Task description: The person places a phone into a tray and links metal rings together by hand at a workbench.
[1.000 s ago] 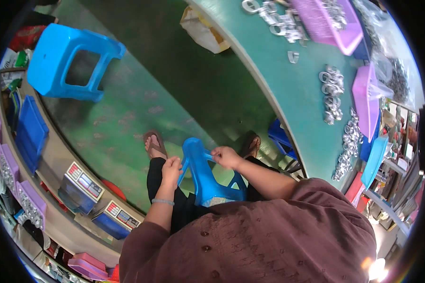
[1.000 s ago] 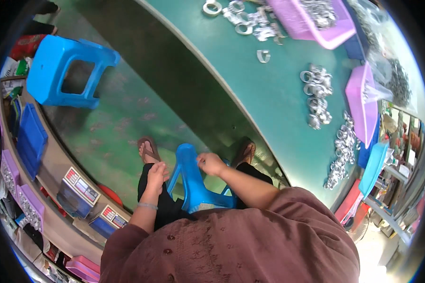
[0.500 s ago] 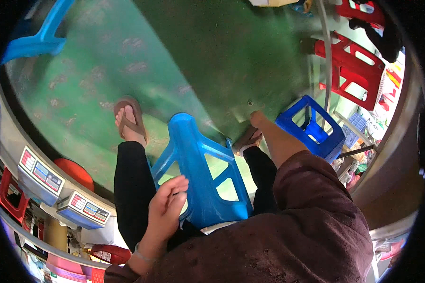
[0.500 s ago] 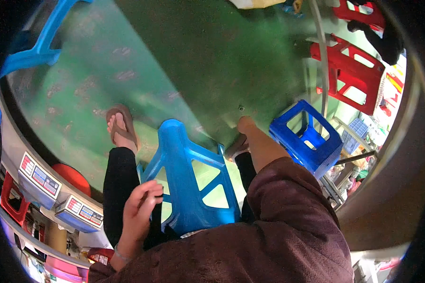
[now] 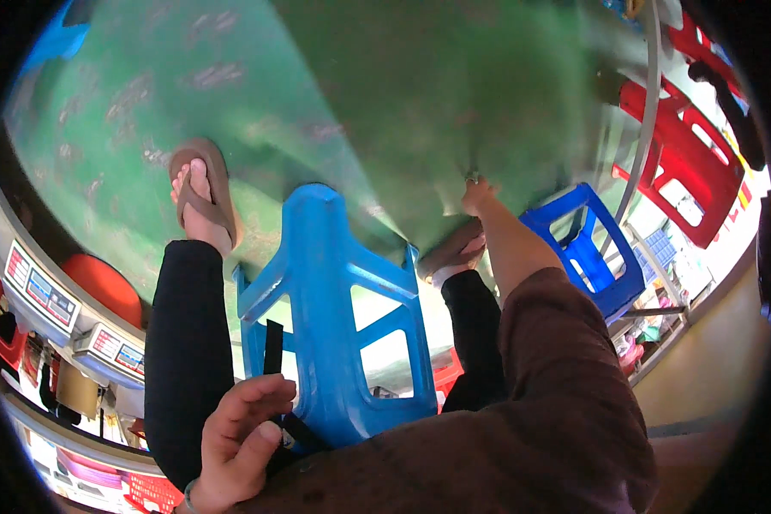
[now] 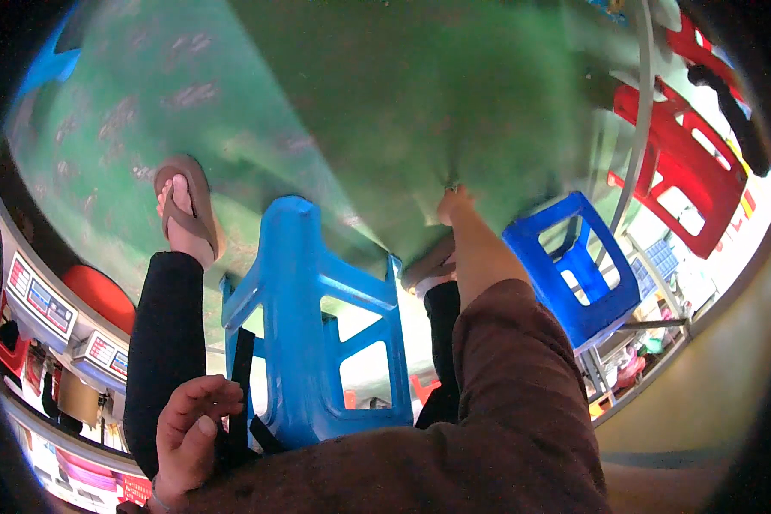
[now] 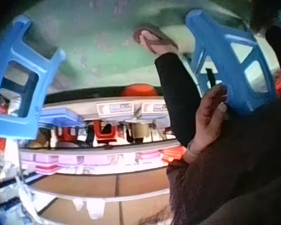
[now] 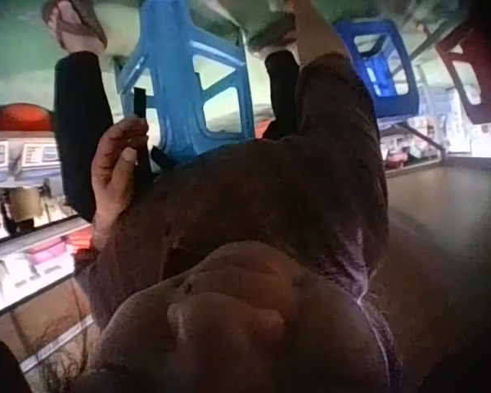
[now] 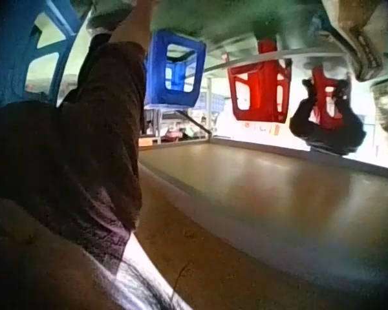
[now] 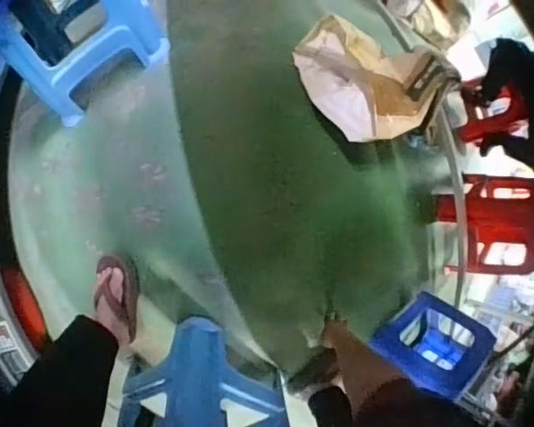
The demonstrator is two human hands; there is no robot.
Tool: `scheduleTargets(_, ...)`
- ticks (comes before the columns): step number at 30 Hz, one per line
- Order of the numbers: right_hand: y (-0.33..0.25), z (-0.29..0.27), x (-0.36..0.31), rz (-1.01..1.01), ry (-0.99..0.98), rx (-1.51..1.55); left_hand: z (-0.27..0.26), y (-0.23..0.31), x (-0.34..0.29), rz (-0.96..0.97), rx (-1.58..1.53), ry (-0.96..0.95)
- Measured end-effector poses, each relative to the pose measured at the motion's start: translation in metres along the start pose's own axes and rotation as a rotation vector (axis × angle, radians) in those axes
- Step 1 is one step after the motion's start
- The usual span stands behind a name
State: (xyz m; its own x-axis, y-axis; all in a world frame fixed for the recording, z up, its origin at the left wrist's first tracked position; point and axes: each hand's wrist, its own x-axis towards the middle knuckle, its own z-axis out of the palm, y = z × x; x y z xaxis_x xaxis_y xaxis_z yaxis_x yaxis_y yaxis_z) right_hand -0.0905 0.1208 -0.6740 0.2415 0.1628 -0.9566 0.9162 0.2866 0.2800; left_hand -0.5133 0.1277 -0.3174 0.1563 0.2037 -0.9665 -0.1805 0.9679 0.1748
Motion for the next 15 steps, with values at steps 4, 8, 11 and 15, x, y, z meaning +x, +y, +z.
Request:
scheduleTargets(4, -0.002, -0.009, 0.003, -0.089, -0.231, -0.156, 0.006, 0.005, 0.004, -0.033, 0.008, -0.016)
scheduleTargets(8, -0.011, 0.013, 0.007, -0.036, 0.004, 0.005, 0.001, 0.009, 0.003, -0.038, -0.032, -0.134)
scheduleTargets(11, 0.009, 0.060, -0.002, -0.004, 0.222, 0.385, 0.000, 0.009, 0.007, -0.026, -0.035, -0.225)
scheduleTargets(15, -0.072, 0.100, -0.081, -0.531, 0.321, -0.172, 0.006, -0.015, 0.016, -0.002, -0.007, -0.165)
